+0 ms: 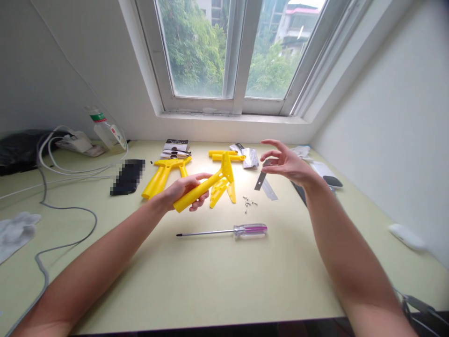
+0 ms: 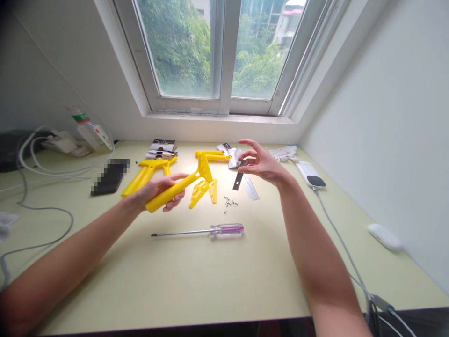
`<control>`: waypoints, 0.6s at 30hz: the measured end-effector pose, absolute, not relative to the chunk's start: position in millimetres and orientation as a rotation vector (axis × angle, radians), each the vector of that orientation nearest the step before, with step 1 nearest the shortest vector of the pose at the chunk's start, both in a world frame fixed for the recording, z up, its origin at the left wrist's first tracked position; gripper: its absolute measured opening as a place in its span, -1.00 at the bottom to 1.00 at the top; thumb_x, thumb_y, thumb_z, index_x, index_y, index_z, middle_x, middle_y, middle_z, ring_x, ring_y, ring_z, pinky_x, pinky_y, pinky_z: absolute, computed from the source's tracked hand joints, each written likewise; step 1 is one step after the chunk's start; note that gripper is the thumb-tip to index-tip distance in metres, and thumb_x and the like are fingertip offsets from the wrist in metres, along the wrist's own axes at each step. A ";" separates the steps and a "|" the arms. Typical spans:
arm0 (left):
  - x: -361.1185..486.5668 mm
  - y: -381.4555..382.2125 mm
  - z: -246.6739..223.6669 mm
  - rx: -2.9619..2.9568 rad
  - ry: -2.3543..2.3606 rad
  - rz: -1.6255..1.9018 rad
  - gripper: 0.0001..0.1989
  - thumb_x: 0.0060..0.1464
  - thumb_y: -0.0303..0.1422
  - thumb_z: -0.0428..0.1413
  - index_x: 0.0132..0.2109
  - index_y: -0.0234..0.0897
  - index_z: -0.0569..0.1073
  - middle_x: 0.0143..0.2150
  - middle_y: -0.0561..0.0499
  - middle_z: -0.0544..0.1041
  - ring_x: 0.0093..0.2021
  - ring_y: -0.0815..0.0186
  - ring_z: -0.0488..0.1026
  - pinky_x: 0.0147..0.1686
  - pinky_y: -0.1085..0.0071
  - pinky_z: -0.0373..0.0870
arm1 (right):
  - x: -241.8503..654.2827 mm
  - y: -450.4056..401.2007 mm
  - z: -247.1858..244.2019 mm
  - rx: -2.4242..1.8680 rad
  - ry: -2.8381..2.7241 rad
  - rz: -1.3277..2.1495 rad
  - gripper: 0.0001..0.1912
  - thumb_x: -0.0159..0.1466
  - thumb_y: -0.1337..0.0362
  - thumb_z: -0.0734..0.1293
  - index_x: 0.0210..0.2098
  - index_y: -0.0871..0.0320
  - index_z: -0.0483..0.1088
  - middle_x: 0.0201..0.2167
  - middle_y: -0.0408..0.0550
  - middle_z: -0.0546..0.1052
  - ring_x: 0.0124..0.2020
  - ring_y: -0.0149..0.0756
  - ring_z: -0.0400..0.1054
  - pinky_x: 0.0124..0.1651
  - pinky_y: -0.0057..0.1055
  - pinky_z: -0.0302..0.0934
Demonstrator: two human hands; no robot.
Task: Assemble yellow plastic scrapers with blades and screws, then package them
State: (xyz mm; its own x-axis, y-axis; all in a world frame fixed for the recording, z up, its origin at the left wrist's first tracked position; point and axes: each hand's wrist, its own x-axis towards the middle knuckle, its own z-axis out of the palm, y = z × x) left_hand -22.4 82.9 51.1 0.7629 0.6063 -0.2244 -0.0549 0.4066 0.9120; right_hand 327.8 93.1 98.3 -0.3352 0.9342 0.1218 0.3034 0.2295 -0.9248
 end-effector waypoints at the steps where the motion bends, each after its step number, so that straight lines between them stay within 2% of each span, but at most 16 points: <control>1: -20.3 80.3 50.6 1.093 0.581 0.429 -0.54 0.20 -0.19 -0.05 0.20 -0.20 0.17 -0.46 0.05 0.38 -0.58 0.36 0.31 -0.63 0.48 0.25 | 321.1 88.5 103.6 -1.097 -1.797 1.094 -0.12 0.02 0.21 0.54 0.25 -0.10 0.11 -0.19 -0.12 0.41 -0.31 -0.38 0.39 -0.14 -0.28 0.40; 4: -12.9 70.7 51.7 1.152 0.607 0.368 -0.59 0.25 -0.11 -0.03 0.15 -0.17 0.20 -0.46 0.08 0.36 -0.61 0.41 0.28 -0.67 0.54 0.21 | 302.0 74.7 114.6 -0.996 -1.889 1.089 -0.12 0.06 0.23 0.52 0.27 -0.15 0.07 -0.12 -0.12 0.39 -0.40 -0.48 0.33 -0.20 -0.34 0.42; 12: -3.5 57.3 52.2 1.189 0.608 0.241 -0.59 0.24 -0.11 0.02 0.15 -0.14 0.19 -0.46 0.08 0.38 -0.64 0.42 0.30 -0.68 0.53 0.27 | 277.4 64.5 111.4 -0.948 -2.088 0.957 -0.11 0.13 0.29 0.46 0.33 -0.24 -0.02 0.15 -0.06 0.25 -0.44 -0.52 0.31 -0.16 -0.28 0.47; 18: -4.2 56.6 52.5 1.158 0.593 0.221 -0.55 0.25 -0.13 0.01 0.19 -0.15 0.16 -0.48 0.10 0.37 -0.65 0.42 0.29 -0.71 0.54 0.24 | 276.5 69.5 104.6 -0.958 -2.057 0.944 -0.11 0.12 0.25 0.47 0.32 -0.22 0.00 0.14 -0.04 0.26 -0.45 -0.52 0.32 -0.18 -0.26 0.48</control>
State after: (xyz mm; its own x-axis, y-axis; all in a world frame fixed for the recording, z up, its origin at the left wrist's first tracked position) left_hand -4.2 56.6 52.5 0.8273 0.4585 -0.3247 0.1338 0.4005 0.9065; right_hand 276.5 69.5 104.6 -0.5053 0.8220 0.2627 0.3365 0.4680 -0.8171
